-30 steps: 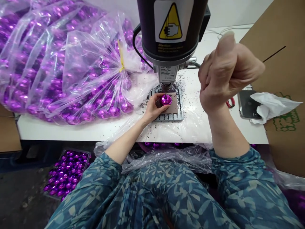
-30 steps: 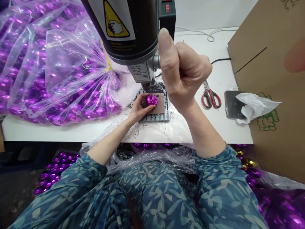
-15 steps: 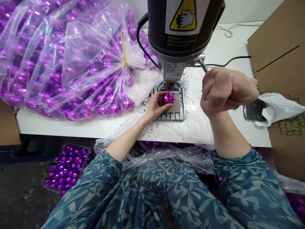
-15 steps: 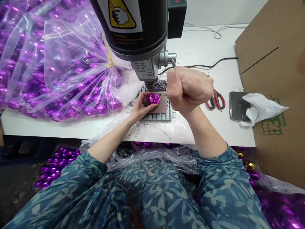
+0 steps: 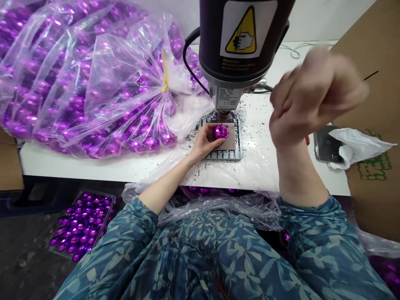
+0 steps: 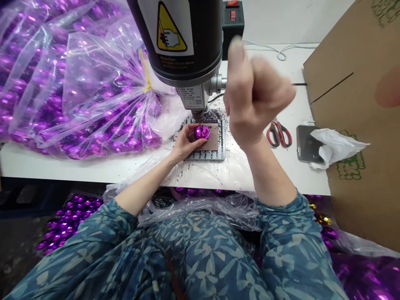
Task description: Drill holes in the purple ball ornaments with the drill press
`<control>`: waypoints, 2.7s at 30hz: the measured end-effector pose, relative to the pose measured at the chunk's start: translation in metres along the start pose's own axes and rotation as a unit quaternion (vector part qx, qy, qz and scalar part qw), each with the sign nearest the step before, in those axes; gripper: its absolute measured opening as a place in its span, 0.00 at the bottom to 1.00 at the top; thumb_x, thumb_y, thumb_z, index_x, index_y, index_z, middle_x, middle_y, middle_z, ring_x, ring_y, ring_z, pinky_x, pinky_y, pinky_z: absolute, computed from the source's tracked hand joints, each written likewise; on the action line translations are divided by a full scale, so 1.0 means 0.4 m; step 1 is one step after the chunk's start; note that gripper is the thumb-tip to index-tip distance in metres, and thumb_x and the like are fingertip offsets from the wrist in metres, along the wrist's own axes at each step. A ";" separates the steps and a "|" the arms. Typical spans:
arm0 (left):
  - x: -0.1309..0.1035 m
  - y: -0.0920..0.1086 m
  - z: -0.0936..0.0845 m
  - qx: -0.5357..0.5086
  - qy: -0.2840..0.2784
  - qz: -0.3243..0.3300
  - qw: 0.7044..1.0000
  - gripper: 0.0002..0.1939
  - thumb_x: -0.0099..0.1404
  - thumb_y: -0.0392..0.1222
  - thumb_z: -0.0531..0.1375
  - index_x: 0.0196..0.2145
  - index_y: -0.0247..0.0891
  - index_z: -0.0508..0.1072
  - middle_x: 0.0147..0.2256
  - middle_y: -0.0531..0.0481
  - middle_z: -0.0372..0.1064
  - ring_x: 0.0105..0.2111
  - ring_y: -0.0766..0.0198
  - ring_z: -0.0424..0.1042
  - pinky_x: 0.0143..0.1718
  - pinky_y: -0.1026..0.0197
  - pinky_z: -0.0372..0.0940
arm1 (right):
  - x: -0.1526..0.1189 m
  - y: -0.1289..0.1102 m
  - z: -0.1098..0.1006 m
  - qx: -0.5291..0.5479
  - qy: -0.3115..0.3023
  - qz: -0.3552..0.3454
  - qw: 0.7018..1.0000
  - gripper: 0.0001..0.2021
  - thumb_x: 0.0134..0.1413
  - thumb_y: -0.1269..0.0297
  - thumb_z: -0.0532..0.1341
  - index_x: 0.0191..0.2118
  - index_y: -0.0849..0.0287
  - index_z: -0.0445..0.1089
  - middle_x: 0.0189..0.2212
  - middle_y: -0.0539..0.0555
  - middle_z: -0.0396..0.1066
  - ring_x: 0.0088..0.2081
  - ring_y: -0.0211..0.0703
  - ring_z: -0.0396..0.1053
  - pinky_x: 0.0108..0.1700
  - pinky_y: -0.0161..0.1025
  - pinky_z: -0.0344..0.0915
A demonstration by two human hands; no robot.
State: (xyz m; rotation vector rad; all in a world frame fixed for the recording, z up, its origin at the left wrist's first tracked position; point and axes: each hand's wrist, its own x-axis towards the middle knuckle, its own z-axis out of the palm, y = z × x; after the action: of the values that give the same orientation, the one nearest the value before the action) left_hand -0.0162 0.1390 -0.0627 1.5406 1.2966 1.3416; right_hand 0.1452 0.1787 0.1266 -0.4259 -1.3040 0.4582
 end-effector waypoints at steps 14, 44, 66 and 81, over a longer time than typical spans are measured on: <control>-0.448 0.120 -0.128 0.296 -0.160 0.194 0.922 0.20 0.69 0.56 0.70 0.56 0.50 0.79 0.42 0.44 0.84 0.32 0.54 0.80 0.30 0.53 0.77 | 0.115 -0.007 0.042 0.096 -0.024 0.007 0.995 0.35 0.52 0.45 0.71 0.15 0.60 0.49 0.11 0.45 0.47 0.13 0.26 0.49 0.21 0.39 0.36; 0.322 -0.022 -0.342 0.464 -0.029 -0.097 0.880 0.09 0.55 0.30 0.66 0.36 0.31 0.78 0.48 0.25 0.74 0.60 0.24 0.69 0.64 0.24 0.59 | 0.113 -0.004 0.043 0.098 0.007 0.016 0.995 0.38 0.51 0.45 0.71 0.13 0.64 0.46 0.10 0.45 0.50 0.14 0.21 0.52 0.21 0.31 0.38; -0.031 0.096 -0.169 -0.243 -0.049 -0.203 0.947 0.25 0.68 0.65 0.65 0.48 0.42 0.75 0.48 0.40 0.81 0.49 0.50 0.83 0.48 0.47 0.81 | 0.115 -0.010 0.062 0.062 0.019 0.006 0.998 0.41 0.43 0.20 0.62 0.16 0.55 0.47 0.10 0.43 0.41 0.11 0.27 0.46 0.16 0.40 0.35; 0.023 0.010 -0.127 -0.108 -0.053 -0.083 0.989 0.35 0.56 0.57 0.79 0.56 0.41 0.75 0.51 0.41 0.81 0.51 0.52 0.82 0.57 0.48 0.76 | 0.100 -0.029 0.058 0.028 -0.001 -0.018 0.999 0.34 0.51 0.33 0.61 0.20 0.55 0.44 0.12 0.42 0.43 0.13 0.26 0.46 0.19 0.39 0.44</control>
State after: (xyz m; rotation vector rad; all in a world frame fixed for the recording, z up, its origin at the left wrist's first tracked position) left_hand -0.0650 0.1419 -0.0458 1.3073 1.1463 1.2330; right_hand 0.1313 0.1916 0.1702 -0.3547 -1.2960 0.4630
